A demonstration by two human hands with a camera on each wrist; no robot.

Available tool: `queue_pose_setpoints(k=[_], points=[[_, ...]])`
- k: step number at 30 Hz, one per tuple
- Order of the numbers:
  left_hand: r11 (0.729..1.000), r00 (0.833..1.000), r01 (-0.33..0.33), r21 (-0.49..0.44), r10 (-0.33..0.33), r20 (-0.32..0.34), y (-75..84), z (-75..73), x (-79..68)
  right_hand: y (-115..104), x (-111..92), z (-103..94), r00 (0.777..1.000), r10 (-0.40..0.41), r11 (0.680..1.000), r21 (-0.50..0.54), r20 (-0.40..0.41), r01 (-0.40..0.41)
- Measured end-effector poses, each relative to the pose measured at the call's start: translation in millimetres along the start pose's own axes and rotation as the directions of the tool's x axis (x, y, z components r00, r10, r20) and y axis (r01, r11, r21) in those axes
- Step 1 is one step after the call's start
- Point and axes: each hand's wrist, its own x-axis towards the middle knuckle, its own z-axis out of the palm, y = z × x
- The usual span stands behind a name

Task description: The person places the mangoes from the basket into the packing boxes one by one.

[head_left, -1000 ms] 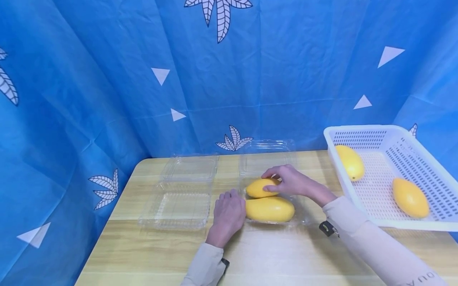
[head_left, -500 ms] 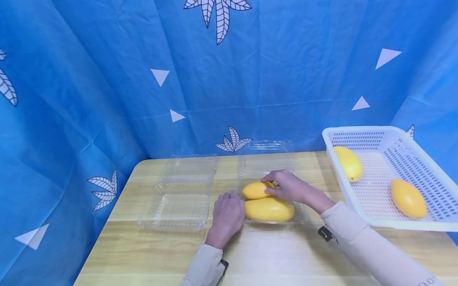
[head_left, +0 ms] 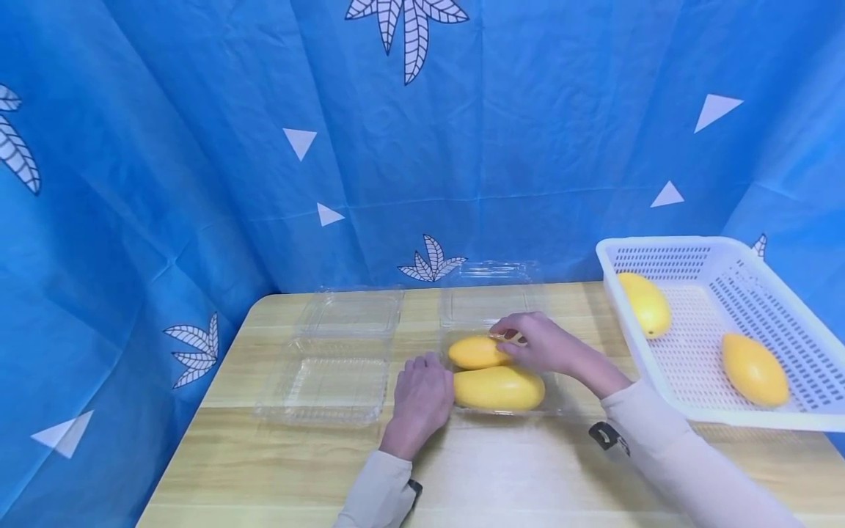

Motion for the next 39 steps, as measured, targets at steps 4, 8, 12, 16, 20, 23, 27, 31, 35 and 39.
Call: queue_pose_setpoints(k=[4,8,12,16,20,23,27,31,35,39], points=[[1.0,1.0,0.007,-0.018,-0.006,0.012,-0.5,-1.9,-1.6,-0.6,-3.2,-3.3,0.998,0.004,1.0,0.022,-0.056,-0.003],[0.999,1.0,0.008,-0.047,-0.007,0.019,-1.6,-2.7,-2.0,0.7,-5.3,-8.4,0.986,0.033,0.999,0.025,-0.163,-0.029],[0.999,1.0,0.001,-0.05,0.0,0.023,-2.2,-1.7,-1.2,4.4,-6.5,-14.3,0.956,0.085,0.996,0.031,-0.279,-0.08],[1.0,1.0,-0.004,-0.02,0.005,0.023,-1.8,-1.9,-1.0,12.1,-6.9,-18.5,0.918,0.165,0.986,0.054,-0.361,-0.156],[1.0,1.0,-0.011,0.017,0.011,0.006,-2.0,-0.5,-0.7,24.7,-8.4,-19.8,0.878,0.271,0.963,0.106,-0.395,-0.249],[0.999,1.0,-0.018,0.029,0.018,-0.014,-2.5,0.5,-0.6,33.1,-9.3,-19.6,0.851,0.344,0.939,0.153,-0.396,-0.308],[1.0,1.0,-0.019,0.02,0.02,-0.023,-2.5,0.4,-1.2,40.9,-9.9,-18.7,0.824,0.423,0.906,0.186,-0.377,-0.38],[1.0,1.0,-0.018,0.019,0.019,-0.024,-2.2,0.1,-1.9,46.3,-8.7,-18.4,0.798,0.505,0.862,0.232,-0.329,-0.45],[0.999,1.0,-0.02,0.025,0.02,-0.015,-1.8,-0.4,-2.5,50.5,-6.8,-19.9,0.79,0.549,0.833,0.256,-0.273,-0.49],[1.0,1.0,-0.023,0.02,0.023,-0.008,-0.8,-1.3,-1.4,53.5,-6.7,-22.2,0.79,0.573,0.813,0.279,-0.22,-0.512]])
